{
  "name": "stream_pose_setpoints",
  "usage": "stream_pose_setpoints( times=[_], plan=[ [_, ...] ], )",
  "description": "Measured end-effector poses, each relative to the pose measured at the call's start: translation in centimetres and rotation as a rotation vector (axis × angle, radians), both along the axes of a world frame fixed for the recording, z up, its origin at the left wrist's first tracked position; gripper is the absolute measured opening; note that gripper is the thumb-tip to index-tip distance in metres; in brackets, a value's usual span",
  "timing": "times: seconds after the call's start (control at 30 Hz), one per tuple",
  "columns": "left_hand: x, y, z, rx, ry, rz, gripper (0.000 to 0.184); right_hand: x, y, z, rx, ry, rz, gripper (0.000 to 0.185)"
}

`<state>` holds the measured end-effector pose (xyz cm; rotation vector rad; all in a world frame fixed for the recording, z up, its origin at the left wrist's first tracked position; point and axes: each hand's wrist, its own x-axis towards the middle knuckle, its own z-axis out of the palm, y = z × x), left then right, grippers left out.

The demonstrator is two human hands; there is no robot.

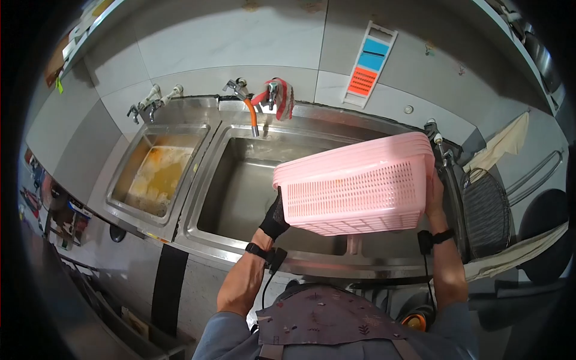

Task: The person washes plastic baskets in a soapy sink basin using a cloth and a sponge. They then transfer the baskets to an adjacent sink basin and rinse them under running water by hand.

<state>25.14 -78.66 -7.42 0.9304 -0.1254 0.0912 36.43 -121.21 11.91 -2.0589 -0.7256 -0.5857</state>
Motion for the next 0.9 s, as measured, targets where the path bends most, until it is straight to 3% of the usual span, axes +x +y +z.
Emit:
stream_pose_setpoints(
  times=[0.07,0.17,0.27,0.37,0.43,0.47,0.53,0.6,0.67,0.7,0.77,0.8,0.87,0.9],
  plan=[
    [-0.8,0.0,-0.7,-0.085,-0.002,-0.012,0.06,-0.1,-0.1,-0.1,0.035,0.014,0.005,0.051],
    [-1.5,0.3,-1.3,0.163,0.015,0.062,0.06,0.7,-1.3,-0.9,0.061,0.119,0.064,0.05],
    [-1.9,0.7,-0.8,0.493,-0.27,0.198,0.058,2.1,-2.4,-3.2,0.37,0.391,0.147,0.048],
    [-2.0,2.2,-0.8,0.383,-0.019,0.04,0.048,2.2,-3.3,-5.0,0.529,0.555,0.274,0.048],
    [-4.2,2.3,5.9,0.492,0.011,0.119,0.05,1.7,-3.1,-5.9,0.577,0.632,0.187,0.052],
    [-4.6,2.4,6.9,0.496,0.009,0.109,0.05,0.8,-2.3,-5.6,0.584,0.63,0.179,0.052],
    [-4.9,2.6,8.1,0.332,0.084,0.186,0.053,-1.2,-0.2,-3.6,0.356,0.47,0.051,0.053],
    [-4.8,3.3,8.1,0.449,0.04,0.215,0.054,-0.7,-0.3,-3.9,0.368,0.501,0.148,0.049],
    [-4.2,4.1,7.3,0.573,-0.097,0.28,0.06,-1.4,-0.2,-3.8,0.675,0.726,0.252,0.044],
    [-4.3,4.4,7.3,0.576,-0.094,0.273,0.06,-0.7,-1.9,-5.0,0.679,0.729,0.245,0.044],
    [-3.9,5.4,7.8,0.61,-0.101,0.228,0.064,1.8,-5.8,-6.5,0.434,0.829,0.294,0.049],
    [-3.8,5.5,8.3,0.609,-0.104,0.223,0.064,1.1,-5.2,-4.6,0.435,0.827,0.288,0.049],
    [-3.7,5.7,9.5,0.463,-0.048,0.158,0.063,-2.4,-3.1,2.4,0.027,0.9,0.297,0.072],
    [-3.6,5.5,9.4,0.461,-0.047,0.153,0.063,-2.6,-3.3,2.5,0.027,0.902,0.291,0.072]
  ],
)
